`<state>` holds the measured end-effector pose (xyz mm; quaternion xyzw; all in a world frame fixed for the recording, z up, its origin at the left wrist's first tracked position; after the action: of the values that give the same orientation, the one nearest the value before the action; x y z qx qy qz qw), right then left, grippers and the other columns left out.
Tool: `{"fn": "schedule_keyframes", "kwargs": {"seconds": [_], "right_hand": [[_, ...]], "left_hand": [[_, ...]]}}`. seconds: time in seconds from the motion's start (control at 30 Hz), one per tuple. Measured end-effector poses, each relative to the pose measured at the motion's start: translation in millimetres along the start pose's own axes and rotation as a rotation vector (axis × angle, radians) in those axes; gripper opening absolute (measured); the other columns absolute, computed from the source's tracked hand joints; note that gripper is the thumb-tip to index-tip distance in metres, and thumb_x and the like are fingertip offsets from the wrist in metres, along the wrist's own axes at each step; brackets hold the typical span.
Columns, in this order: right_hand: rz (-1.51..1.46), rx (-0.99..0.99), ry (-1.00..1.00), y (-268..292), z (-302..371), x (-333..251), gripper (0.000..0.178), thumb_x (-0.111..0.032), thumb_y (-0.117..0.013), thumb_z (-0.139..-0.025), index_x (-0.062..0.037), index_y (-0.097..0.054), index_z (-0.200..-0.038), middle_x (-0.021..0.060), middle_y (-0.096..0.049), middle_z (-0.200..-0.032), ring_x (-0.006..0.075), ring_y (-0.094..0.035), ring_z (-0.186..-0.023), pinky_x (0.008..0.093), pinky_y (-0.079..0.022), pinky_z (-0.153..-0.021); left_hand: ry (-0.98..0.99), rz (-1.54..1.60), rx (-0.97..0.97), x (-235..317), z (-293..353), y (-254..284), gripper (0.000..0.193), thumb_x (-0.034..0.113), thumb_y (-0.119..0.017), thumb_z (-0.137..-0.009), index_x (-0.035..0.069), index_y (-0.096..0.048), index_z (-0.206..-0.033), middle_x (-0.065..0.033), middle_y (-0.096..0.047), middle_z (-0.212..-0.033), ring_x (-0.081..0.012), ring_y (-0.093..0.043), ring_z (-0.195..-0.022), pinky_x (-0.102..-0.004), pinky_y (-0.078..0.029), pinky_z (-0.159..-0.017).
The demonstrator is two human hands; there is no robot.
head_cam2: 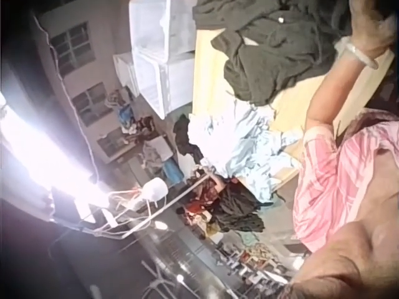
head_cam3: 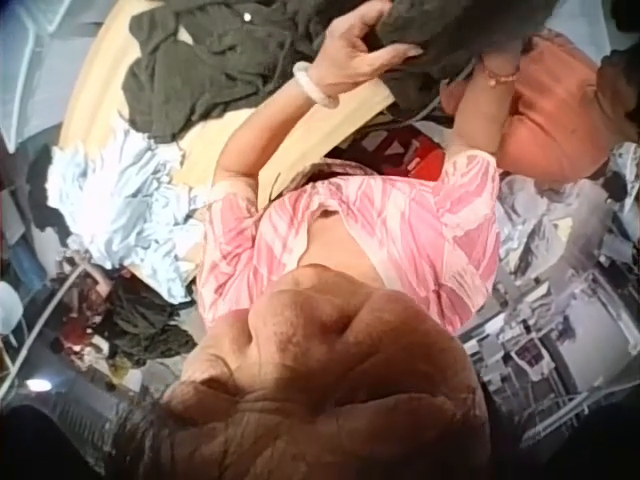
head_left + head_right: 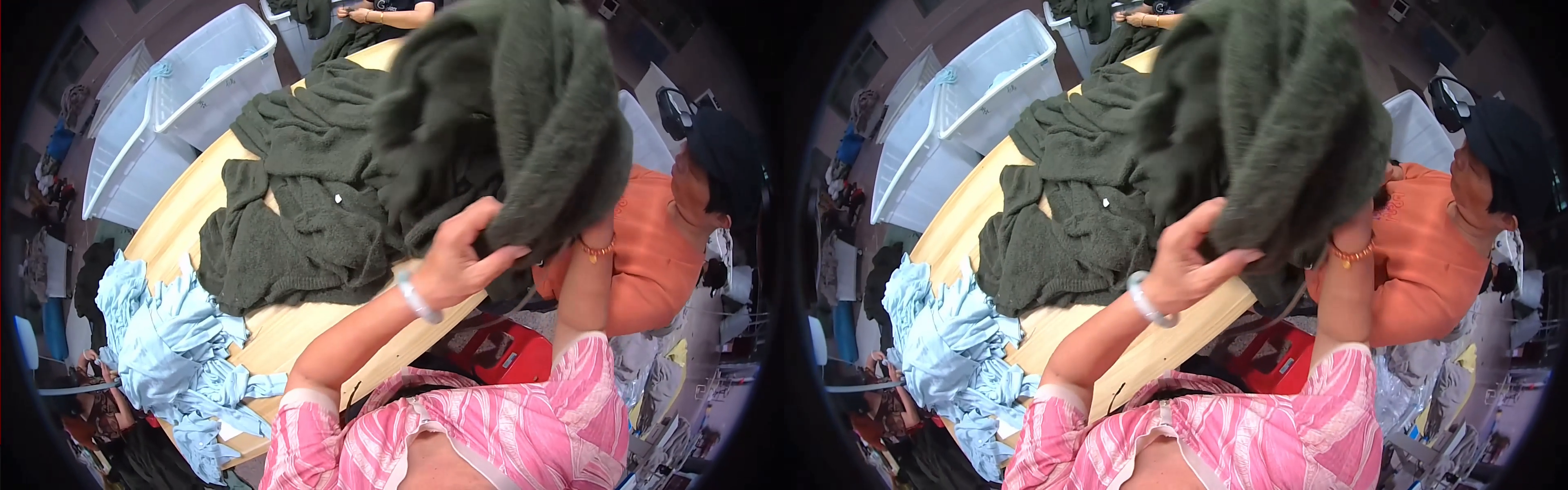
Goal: Trim loose threads and finish garments using small thread snips on a workbench.
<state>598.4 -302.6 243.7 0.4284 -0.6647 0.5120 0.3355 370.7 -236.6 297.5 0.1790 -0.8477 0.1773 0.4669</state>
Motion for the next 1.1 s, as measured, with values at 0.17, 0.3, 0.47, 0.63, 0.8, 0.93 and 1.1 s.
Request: {"fn": "schedule_keyframes", "kwargs": {"seconds": [0.17,0.3,0.47,0.63,0.8,0.93,1.1], "right_hand": [[-0.886,-0.918,0.157,0.7,12.5,-45.3,0.042,-0.020,-0.044,-0.099,-0.0040,-0.041,-0.138,0.0100,-0.045,-0.141,0.0211,-0.038,-0.132,0.0332,-0.030,-0.110],[-2.218,-0.256,-0.468,78.9,78.6,-103.8,0.036,-0.017,-0.057,-0.092,0.0009,-0.052,-0.122,0.0186,-0.059,-0.116,0.0199,-0.060,-0.099,0.0338,-0.048,-0.082],[-2.599,-1.055,-0.647,150.7,116.4,-113.5,0.042,-0.015,-0.057,-0.092,0.0008,-0.048,-0.130,0.0095,-0.060,-0.073,0.0165,-0.059,-0.064,0.0304,-0.048,-0.061],[-2.614,-1.070,-0.452,216.1,155.9,-111.3,0.045,-0.013,-0.062,-0.087,-0.0022,-0.049,-0.129,0.0242,-0.063,-0.102,0.0381,-0.064,-0.093,0.0428,-0.051,-0.077],[-2.759,-0.785,0.071,282.6,107.5,-72.5,0.047,-0.011,-0.064,-0.083,-0.0077,-0.051,-0.128,0.0204,-0.065,-0.097,0.0377,-0.063,-0.090,0.0430,-0.050,-0.077],[-2.768,-0.479,0.288,312.6,69.6,-59.8,0.048,-0.012,-0.063,-0.083,-0.0092,-0.051,-0.129,0.0204,-0.065,-0.093,0.0376,-0.063,-0.087,0.0450,-0.050,-0.075],[-2.652,-0.521,0.533,345.5,38.7,-47.7,0.045,-0.018,-0.063,-0.086,-0.0095,-0.052,-0.128,0.0220,-0.065,-0.094,0.0392,-0.062,-0.087,0.0452,-0.049,-0.076]], "left_hand": [[0.162,-0.051,-0.080,-104.1,-5.7,-18.8,0.027,0.008,-0.071,-0.076,-0.002,-0.058,-0.098,-0.0143,-0.056,-0.087,-0.0270,-0.054,-0.077,-0.0314,-0.045,-0.074],[0.331,-0.299,0.006,-194.5,23.4,12.3,0.034,0.015,-0.074,-0.079,0.000,-0.058,-0.104,-0.0120,-0.061,-0.093,-0.0226,-0.059,-0.083,-0.0316,-0.046,-0.078],[0.156,-1.051,0.216,-201.7,82.7,134.0,0.064,0.024,-0.083,-0.064,0.008,-0.054,-0.118,-0.0151,-0.052,-0.118,-0.0358,-0.049,-0.111,-0.0443,-0.039,-0.093],[0.661,-1.531,-0.098,-226.3,216.2,208.1,0.076,0.016,-0.079,-0.062,0.012,-0.049,-0.131,-0.0153,-0.041,-0.136,-0.0383,-0.033,-0.131,-0.0528,-0.034,-0.099],[0.511,-1.351,-0.049,-221.3,294.2,190.3,0.029,0.008,-0.066,-0.063,0.009,-0.062,-0.091,-0.0097,-0.057,-0.091,-0.0331,-0.050,-0.094,-0.0436,-0.042,-0.073],[0.647,-1.139,-0.121,-196.5,320.5,155.2,0.022,0.015,-0.070,-0.067,0.008,-0.063,-0.087,-0.0094,-0.058,-0.086,-0.0300,-0.052,-0.089,-0.0426,-0.044,-0.074],[0.644,-0.666,-0.129,-140.6,374.6,151.2,0.014,0.012,-0.068,-0.078,0.007,-0.067,-0.092,-0.0093,-0.064,-0.087,-0.0269,-0.060,-0.084,-0.0391,-0.049,-0.080]]}}
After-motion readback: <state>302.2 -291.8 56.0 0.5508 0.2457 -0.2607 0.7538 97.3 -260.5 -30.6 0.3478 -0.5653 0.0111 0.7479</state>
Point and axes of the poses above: each hand's wrist, its own z-axis away from the middle knuckle, its own y-axis out of the back of the hand, x = y × z, the point moved 8 cm from there along -z, towards the middle knuckle
